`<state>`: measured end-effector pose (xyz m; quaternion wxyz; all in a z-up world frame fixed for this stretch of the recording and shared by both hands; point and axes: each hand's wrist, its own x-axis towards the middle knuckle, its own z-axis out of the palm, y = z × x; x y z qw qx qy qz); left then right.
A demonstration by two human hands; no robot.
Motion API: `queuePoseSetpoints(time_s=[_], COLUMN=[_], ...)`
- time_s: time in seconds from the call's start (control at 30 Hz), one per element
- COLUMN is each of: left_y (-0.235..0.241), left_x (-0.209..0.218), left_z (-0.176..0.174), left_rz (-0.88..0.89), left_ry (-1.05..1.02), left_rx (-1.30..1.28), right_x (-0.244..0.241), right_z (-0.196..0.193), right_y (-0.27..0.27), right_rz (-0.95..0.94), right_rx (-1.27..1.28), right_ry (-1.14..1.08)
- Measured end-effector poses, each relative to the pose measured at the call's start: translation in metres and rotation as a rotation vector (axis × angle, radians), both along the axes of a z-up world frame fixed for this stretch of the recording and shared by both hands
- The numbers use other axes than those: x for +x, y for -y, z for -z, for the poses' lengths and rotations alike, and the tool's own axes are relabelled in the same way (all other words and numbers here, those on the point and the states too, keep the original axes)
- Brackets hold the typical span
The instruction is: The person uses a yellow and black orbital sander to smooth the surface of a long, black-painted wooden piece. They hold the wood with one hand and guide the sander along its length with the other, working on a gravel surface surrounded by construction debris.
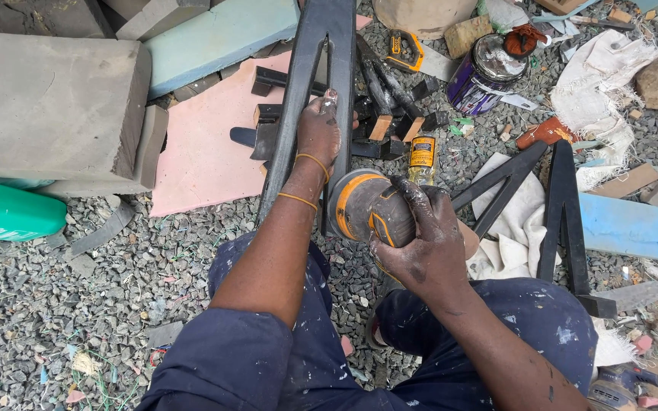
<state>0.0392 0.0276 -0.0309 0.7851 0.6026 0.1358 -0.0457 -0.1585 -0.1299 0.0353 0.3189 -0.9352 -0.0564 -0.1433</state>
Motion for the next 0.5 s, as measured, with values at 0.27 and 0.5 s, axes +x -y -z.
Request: queuePoseSetpoints(time_s=[0.27,0.5], left_y=[0.019,0.026], left_x=[-0.019,-0.017], left_z=[-0.013,0.016], left_rz=[0.148,0.266], left_ry=[0.026,0.038], left_rx=[0.174,0.287], right_x=[0.015,0.027], right_z=[-0.009,-0.018], right_y=[0.008,0.019], right_rz=[0.02,0.064], right_rx=[0.03,0.069], right_ry=[0.115,0.166])
